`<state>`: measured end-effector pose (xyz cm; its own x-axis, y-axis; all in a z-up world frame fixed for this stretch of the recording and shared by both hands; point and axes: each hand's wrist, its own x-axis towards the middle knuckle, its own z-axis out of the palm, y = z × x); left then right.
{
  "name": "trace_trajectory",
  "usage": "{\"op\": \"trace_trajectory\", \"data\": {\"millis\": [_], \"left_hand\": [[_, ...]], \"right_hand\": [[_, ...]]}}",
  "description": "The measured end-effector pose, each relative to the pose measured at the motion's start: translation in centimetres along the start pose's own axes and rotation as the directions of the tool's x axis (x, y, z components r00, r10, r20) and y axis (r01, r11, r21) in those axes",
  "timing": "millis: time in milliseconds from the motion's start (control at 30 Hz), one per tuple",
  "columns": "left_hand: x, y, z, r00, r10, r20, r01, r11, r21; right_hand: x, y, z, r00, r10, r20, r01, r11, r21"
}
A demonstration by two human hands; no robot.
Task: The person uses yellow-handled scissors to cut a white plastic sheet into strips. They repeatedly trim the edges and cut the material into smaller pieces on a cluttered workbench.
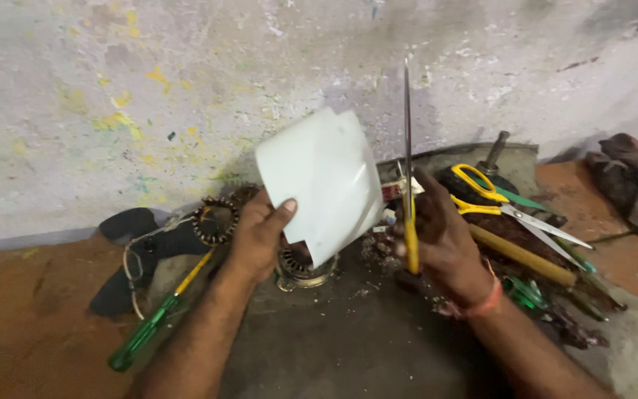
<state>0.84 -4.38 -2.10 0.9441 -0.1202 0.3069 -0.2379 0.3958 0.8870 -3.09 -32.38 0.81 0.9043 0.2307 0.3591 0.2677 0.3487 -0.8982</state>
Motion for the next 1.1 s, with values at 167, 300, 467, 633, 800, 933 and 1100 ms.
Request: {"op": "trace_trajectory", "data": {"millis": [167, 300, 467, 633, 800, 933, 1100], "left_hand": [[-0.1, -0.1, 0.2, 0.996, -0.053, 0.066, 0.054, 0.998, -0.022], [-0.5, -0.6, 1.2, 0.989, -0.138, 0.058, 0.137, 0.99, 0.027], [-0.6, -0.8, 1.5, 0.977, -0.167, 0.13, 0.121, 0.945, 0.304], [-1.6, -1.8, 3.1, 0.905, -0.324, 0.276, 0.221, 0.912, 0.346], [-1.3, -2.3, 3.5, 0.941, -0.271, 0.204, 0.156, 0.879, 0.451], [-0.6, -1.0, 1.7, 0.972, -0.225, 0.067, 0.179, 0.894, 0.41], [0.1, -0.4, -0.3, 0.999, -0.037, -0.014, 0.038, 0.993, 0.111]], "right_hand": [[2.6, 2.5, 0.8, 0.959, -0.177, -0.222, 0.077, 0.914, -0.398], [2.3, 3.2, 0.2, 0.971, -0.161, -0.177, 0.113, 0.961, -0.253], [2.4, 3.8, -0.8, 0.946, -0.089, -0.31, -0.028, 0.935, -0.355], [2.5, 3.7, -0.9, 0.923, -0.267, -0.279, 0.164, 0.925, -0.343], [2.7, 3.8, -1.3, 0.914, -0.224, -0.337, 0.114, 0.942, -0.317], [2.4, 3.4, -1.1, 0.925, -0.257, -0.281, 0.122, 0.899, -0.42], [1.2, 2.9, -0.8, 0.923, -0.326, -0.206, 0.202, 0.863, -0.464]]}}
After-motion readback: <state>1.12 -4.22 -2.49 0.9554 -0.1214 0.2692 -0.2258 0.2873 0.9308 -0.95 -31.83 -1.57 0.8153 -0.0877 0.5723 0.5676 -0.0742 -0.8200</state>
